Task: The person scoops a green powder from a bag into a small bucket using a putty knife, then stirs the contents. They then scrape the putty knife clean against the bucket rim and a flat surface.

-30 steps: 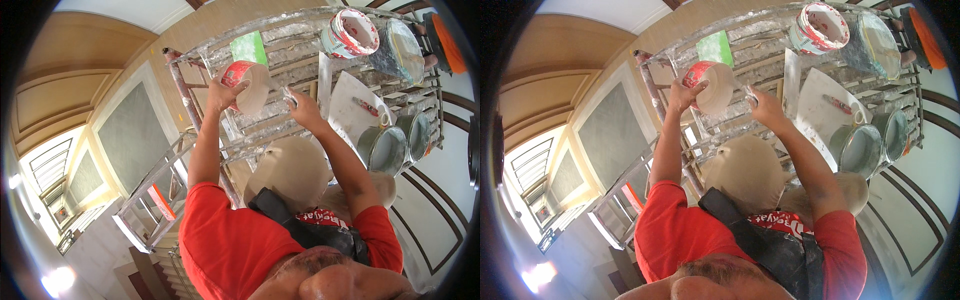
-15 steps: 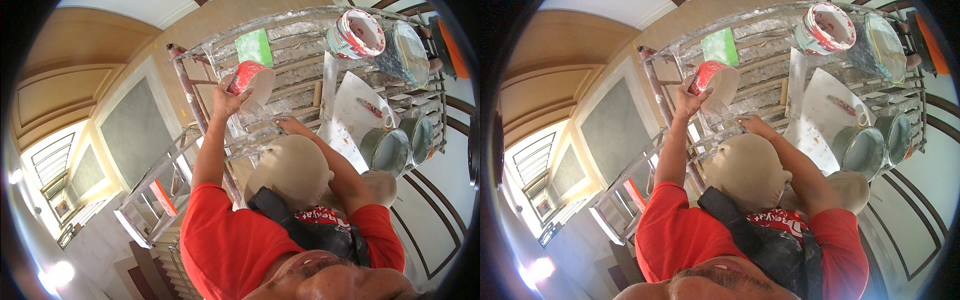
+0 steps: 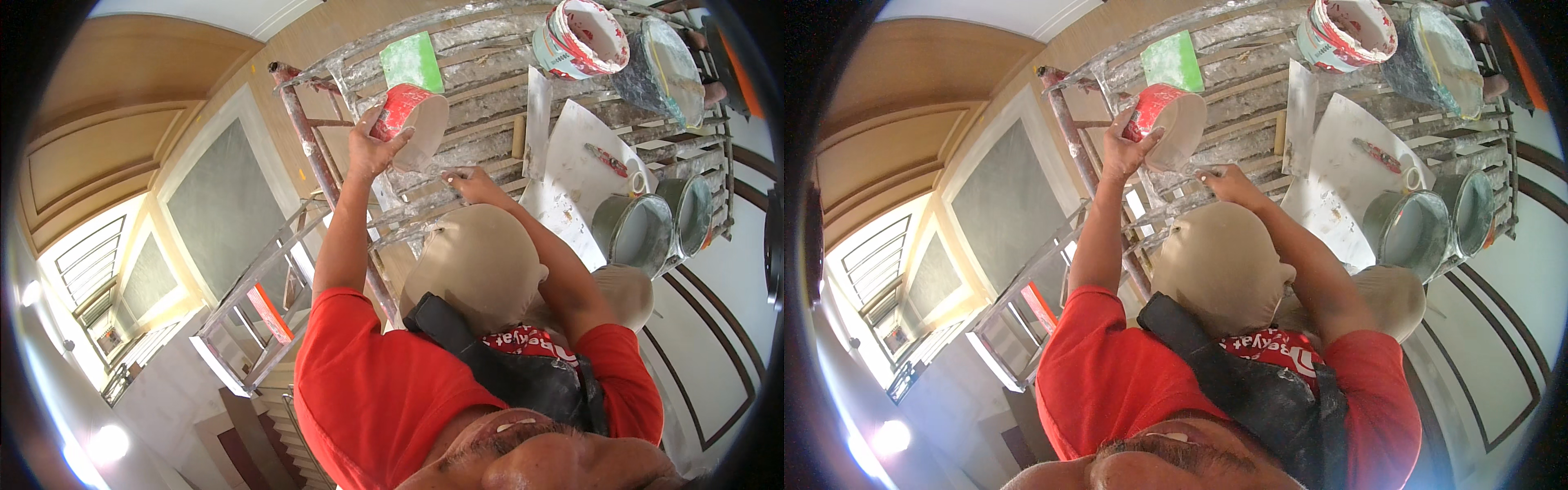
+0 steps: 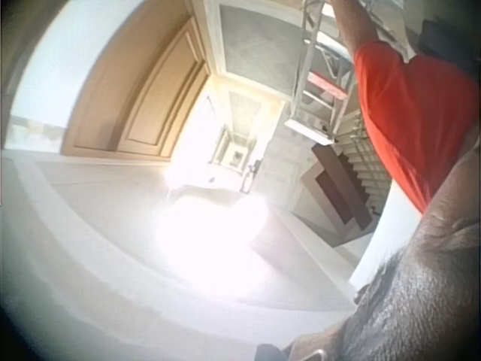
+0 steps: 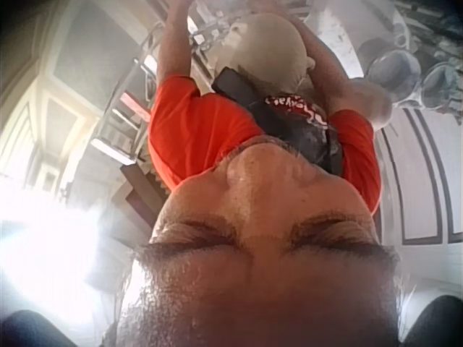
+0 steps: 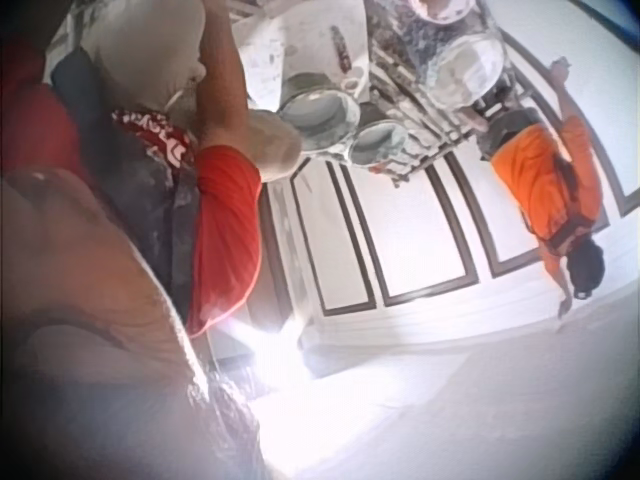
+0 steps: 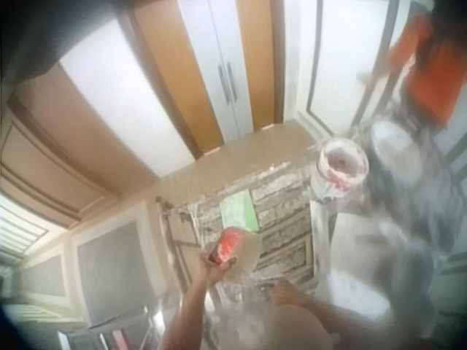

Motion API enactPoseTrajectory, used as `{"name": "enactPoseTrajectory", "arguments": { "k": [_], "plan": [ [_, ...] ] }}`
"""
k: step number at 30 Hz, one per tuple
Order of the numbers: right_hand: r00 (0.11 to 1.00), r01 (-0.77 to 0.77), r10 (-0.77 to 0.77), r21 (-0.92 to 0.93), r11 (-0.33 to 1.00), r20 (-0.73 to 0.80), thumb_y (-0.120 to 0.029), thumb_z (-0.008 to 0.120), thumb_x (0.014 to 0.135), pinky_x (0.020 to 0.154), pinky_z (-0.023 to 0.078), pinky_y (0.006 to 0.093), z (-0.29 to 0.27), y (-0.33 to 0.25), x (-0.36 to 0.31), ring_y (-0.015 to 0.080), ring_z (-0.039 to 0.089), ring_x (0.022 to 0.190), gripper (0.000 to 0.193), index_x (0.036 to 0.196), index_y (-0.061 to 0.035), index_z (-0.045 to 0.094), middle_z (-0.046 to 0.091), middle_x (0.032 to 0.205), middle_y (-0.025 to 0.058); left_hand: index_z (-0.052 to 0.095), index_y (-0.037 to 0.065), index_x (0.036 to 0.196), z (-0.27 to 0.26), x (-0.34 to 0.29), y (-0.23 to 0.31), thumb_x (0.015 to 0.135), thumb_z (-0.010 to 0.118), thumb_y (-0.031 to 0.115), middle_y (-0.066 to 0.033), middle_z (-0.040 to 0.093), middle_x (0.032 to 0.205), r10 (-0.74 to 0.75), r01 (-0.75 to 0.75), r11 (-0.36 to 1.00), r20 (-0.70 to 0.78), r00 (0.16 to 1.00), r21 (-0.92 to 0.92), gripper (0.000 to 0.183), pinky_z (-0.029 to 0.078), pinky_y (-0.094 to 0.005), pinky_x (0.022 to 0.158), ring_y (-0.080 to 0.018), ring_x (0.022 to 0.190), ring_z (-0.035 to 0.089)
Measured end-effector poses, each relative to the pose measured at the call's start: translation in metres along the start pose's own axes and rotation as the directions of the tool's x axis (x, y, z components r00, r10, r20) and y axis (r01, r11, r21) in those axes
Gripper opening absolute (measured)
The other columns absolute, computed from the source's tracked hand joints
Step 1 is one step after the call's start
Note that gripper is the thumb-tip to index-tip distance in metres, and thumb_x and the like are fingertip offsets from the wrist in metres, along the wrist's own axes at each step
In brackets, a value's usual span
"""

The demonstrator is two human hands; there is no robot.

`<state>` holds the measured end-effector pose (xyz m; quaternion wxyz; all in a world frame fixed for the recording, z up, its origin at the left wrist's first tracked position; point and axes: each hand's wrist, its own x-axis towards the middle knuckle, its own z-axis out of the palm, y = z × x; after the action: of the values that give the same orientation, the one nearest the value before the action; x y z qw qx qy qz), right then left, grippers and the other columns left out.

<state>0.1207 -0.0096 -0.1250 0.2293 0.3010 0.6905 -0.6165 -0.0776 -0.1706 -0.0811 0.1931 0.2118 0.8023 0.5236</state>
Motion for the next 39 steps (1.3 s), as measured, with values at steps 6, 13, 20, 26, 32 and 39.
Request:
{"name": "enactPoseTrajectory", "arguments": {
  "k": [6,13,20,26,32,39],
  "plan": [
    [0.748,0.169,-0.593,-0.780,0.602,-0.296,-0.019,0.066,0.091,0.074,0.053,0.0474,-0.051,-0.053,-0.020,0.0404,0.068,0.086,0.038,0.127,-0.0063,0.066,0.068,0.108,0.0266,0.060,-0.004,0.132,-0.001,0.006,0.004,0.070,0.091,0.028,-0.0185,0.065,0.125,-0.030,0.029,0.999,0.017,0.999,0.040,0.076,0.051,-0.0332,0.098,-0.0222,0.112,0.064],
    [0.956,0.048,-0.115,-0.243,0.969,-0.270,-0.025,0.064,0.094,0.084,0.053,0.0441,0.000,0.023,-0.008,0.0383,0.068,0.099,0.044,0.133,-0.0042,0.062,0.069,0.110,0.0255,0.060,-0.005,0.131,-0.001,0.004,0.009,0.071,0.091,0.026,-0.0185,0.065,0.125,-0.042,0.039,0.998,0.051,0.998,0.052,0.075,0.051,-0.0333,0.098,-0.0219,0.112,0.064],
    [0.901,0.174,-0.263,-0.266,0.948,-0.346,-0.027,0.067,0.094,0.082,0.053,0.0431,-0.032,-0.027,-0.016,0.0345,0.071,0.090,0.044,0.129,-0.0008,0.064,0.074,0.099,0.0184,0.059,-0.006,0.132,-0.003,-0.002,-0.003,0.072,0.091,0.023,-0.0165,0.065,0.123,-0.064,0.064,0.994,0.000,0.998,-0.093,0.074,0.051,-0.0330,0.098,-0.0208,0.110,0.063],
    [0.976,-0.056,0.024,-0.140,0.989,-0.216,-0.030,0.071,0.092,0.079,0.052,0.0422,0.015,0.009,0.003,0.0263,0.070,0.083,0.044,0.122,0.0023,0.066,0.074,0.094,0.0133,0.058,-0.005,0.133,0.002,-0.011,-0.007,0.074,0.090,0.021,-0.0159,0.065,0.123,0.014,-0.014,1.000,-0.031,0.999,-0.011,0.072,0.050,-0.0327,0.097,-0.0195,0.110,0.062],
    [0.902,-0.405,0.194,0.604,0.686,0.385,-0.033,0.069,0.095,0.058,0.050,0.0333,-0.007,-0.007,-0.013,0.0182,0.062,0.064,0.038,0.118,-0.0026,0.068,0.069,0.085,0.0071,0.043,-0.003,0.148,0.007,-0.024,-0.017,0.085,0.079,0.017,-0.0138,0.060,0.132,0.004,-0.064,0.946,-0.186,0.982,-0.318,0.076,0.046,-0.0325,0.101,-0.0189,0.116,0.058],
    [0.999,-0.001,0.018,0.474,0.880,-0.031,-0.027,0.065,0.098,0.047,0.039,0.0242,-0.063,-0.035,-0.029,0.0076,0.051,0.056,0.039,0.129,-0.0042,0.061,0.065,0.080,0.0028,0.030,0.001,0.154,0.017,-0.026,-0.066,0.097,0.065,0.024,-0.0118,0.055,0.138,-0.095,-0.053,0.816,-0.223,0.970,-0.576,0.071,0.048,-0.0328,0.098,-0.0195,0.119,0.057]
  ]
}}
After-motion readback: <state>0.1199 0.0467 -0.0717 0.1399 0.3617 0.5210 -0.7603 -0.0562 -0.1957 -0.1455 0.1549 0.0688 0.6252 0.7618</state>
